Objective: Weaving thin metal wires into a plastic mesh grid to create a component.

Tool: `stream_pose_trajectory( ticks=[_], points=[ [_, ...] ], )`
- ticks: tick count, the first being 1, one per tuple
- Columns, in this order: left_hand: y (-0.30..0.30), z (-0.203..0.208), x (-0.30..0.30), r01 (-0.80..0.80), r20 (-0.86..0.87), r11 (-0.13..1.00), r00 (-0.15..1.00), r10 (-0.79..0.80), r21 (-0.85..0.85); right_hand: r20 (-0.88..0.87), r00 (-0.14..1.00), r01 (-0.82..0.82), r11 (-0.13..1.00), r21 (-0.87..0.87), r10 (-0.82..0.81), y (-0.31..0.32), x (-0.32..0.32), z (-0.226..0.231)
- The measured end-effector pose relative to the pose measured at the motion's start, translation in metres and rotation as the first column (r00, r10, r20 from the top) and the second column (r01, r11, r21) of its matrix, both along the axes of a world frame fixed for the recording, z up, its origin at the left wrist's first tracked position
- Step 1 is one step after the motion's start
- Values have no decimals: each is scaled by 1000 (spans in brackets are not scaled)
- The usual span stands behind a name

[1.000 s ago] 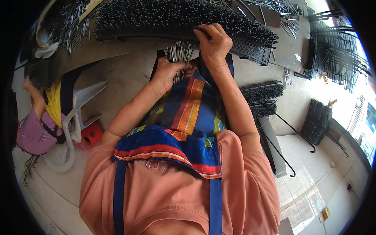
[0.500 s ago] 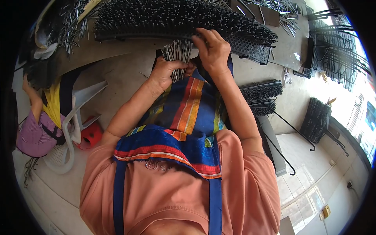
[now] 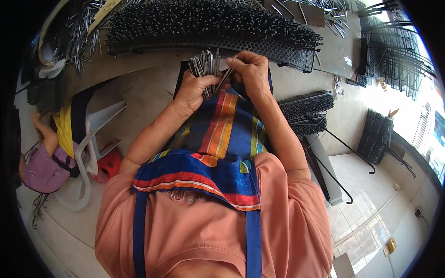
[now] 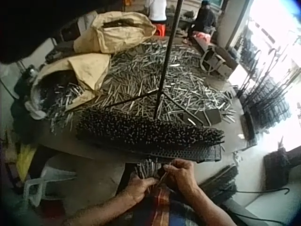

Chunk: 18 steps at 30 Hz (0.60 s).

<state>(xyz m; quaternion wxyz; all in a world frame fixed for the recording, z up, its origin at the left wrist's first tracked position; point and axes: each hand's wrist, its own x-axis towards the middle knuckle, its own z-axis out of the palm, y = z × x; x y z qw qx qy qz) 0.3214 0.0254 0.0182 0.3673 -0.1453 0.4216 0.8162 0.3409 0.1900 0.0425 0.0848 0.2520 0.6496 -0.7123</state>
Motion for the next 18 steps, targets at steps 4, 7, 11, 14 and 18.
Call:
stream_pose_trajectory(
  ticks=[4, 7, 11, 14, 18],
  points=[
    [-3, -19, -8, 5, 192, 986, 981, 29, -169, -351, 888, 364, 921, 141, -298, 4, -11, 2],
    [0, -12, -3, 18, 120, 987, 993, 1, -161, -666, 736, 442, 831, 339, -120, 22, -32, -14],
    [5, -4, -3, 21, 70, 986, 997, -10, -162, -656, 754, 434, 773, 462, -32, 14, -39, -15],
    [4, -5, -6, 39, 136, 983, 991, -15, -180, -664, 748, 412, 795, 446, -15, 12, -40, -15],
    [5, -8, -5, 29, 107, 985, 994, -10, -173, -659, 752, 416, 788, 454, -17, 11, -44, -19]
  ],
)
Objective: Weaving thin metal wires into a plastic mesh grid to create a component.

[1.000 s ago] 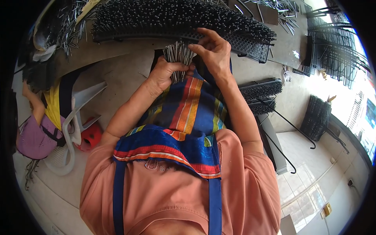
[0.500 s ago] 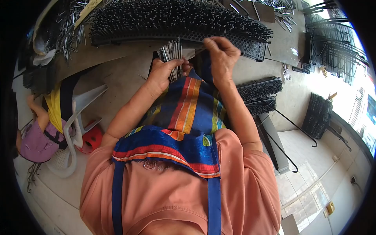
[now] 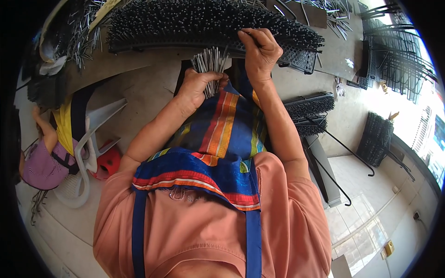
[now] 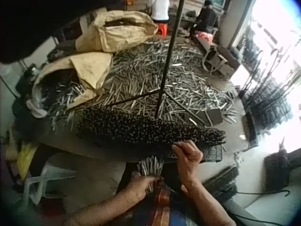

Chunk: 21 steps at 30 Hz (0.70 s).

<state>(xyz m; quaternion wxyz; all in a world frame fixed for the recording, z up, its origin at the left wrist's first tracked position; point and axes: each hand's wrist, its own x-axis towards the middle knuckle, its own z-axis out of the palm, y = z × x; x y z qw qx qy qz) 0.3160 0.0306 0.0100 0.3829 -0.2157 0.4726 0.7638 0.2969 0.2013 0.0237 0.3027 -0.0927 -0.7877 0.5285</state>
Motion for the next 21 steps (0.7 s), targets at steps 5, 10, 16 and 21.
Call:
stream_pose_trajectory(
  ticks=[5, 10, 16, 21],
  points=[
    [-1, -1, 0, -4, 54, 1000, 999, 3, 22, 80, 995, 28, 956, 291, -53, -7, -2, -1],
    [2, -2, 0, -17, 56, 997, 998, 13, 71, 58, 998, -24, 922, 385, 2, -2, -1, -2],
    [1, 7, -4, -45, 76, 974, 997, 29, 222, 459, 875, -162, 987, -17, 152, -5, 30, 8],
    [4, 6, 3, 81, -98, 989, 993, -69, 123, 523, 751, -28, 812, -583, 402, -6, 43, 7]
  ],
)
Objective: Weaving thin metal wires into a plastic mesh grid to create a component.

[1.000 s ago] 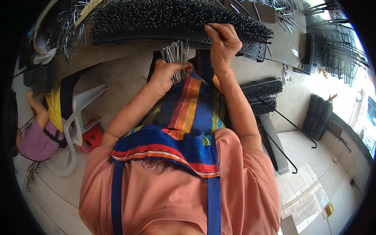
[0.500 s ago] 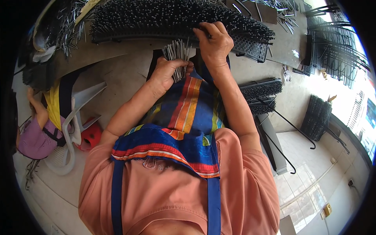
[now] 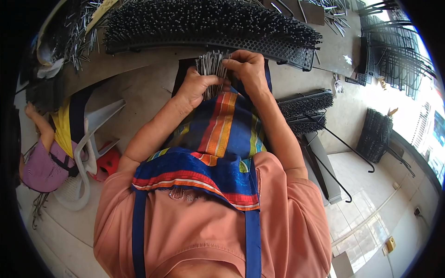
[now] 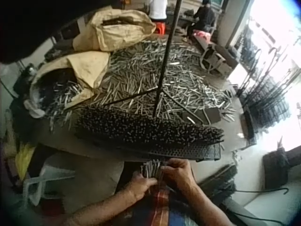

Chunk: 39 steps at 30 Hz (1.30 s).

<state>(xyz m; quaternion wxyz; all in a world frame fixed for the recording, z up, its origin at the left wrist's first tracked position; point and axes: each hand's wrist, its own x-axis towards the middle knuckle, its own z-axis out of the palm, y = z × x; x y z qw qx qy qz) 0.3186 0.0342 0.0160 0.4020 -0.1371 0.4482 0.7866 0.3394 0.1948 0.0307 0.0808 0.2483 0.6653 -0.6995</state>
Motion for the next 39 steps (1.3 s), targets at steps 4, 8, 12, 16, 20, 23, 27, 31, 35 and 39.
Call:
stream_pose_trajectory(
  ticks=[4, 8, 12, 16, 20, 23, 27, 31, 35, 39],
  points=[
    [0, 5, 2, 50, -65, 997, 996, -55, -63, 48, 998, -35, 991, -133, 42, 9, 1, 9],
    [3, -7, -2, -11, 105, 996, 994, 21, -88, -184, 966, 181, 983, -14, -181, 12, 0, 10],
    [8, -10, -2, -73, 112, 987, 990, 89, -141, -471, 807, 450, 888, 96, -357, 19, -11, 10],
    [10, -6, -2, -63, 61, 989, 996, 72, -137, -672, 741, 436, 777, 454, -23, 25, -20, -2],
    [11, -3, -4, -66, 132, 990, 988, 83, -126, -641, 767, 402, 799, 448, -26, 25, -18, -8],
    [12, -4, -4, -60, 142, 993, 987, 74, -102, -674, 738, 419, 799, 431, -24, 23, -23, -12],
    [10, 1, -4, -35, 167, 995, 985, 50, -92, -603, 798, 407, 733, 545, 6, 20, -23, -14],
    [13, -2, -3, -22, 180, 996, 983, 38, -92, -584, 812, 424, 696, 580, -8, 14, -26, -8],
    [12, -5, -3, -19, 199, 998, 979, 30, -56, -644, 757, 427, 665, 613, 108, 18, -30, -9],
    [12, -4, -5, -18, 186, 1000, 982, 18, -1, -536, 833, 342, 635, 693, 137, 15, -24, 2]
  ],
)
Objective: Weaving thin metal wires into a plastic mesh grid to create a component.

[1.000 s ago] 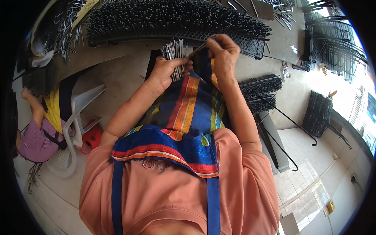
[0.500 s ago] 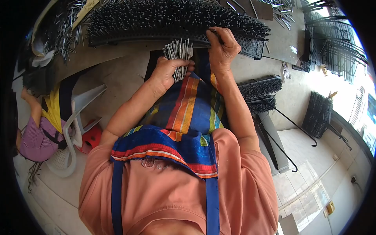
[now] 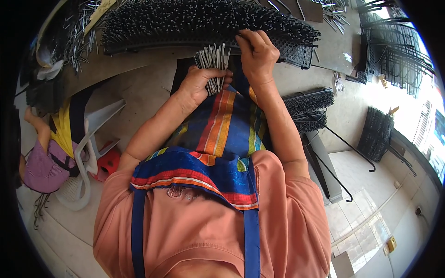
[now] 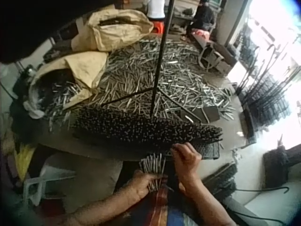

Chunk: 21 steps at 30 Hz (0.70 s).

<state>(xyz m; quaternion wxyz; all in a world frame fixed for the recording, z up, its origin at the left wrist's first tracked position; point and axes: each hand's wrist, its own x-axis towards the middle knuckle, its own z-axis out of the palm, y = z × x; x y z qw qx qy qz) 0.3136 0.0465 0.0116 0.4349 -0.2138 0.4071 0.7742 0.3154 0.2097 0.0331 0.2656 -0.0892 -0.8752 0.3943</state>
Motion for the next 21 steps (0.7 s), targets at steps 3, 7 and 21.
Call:
stream_pose_trajectory(
  ticks=[3, 7, 21],
  points=[
    [0, 5, -1, 65, -52, 998, 997, -65, -2, 236, 969, 8, 941, -339, 77, -3, 15, 4],
    [3, 7, 1, 123, -89, 992, 989, -122, 3, 441, 854, 217, 581, -784, 276, -6, 26, 9],
    [7, -7, 2, 32, -41, 993, 998, -36, -111, -97, 979, 99, 829, -551, -181, 21, 2, -12]
  ],
)
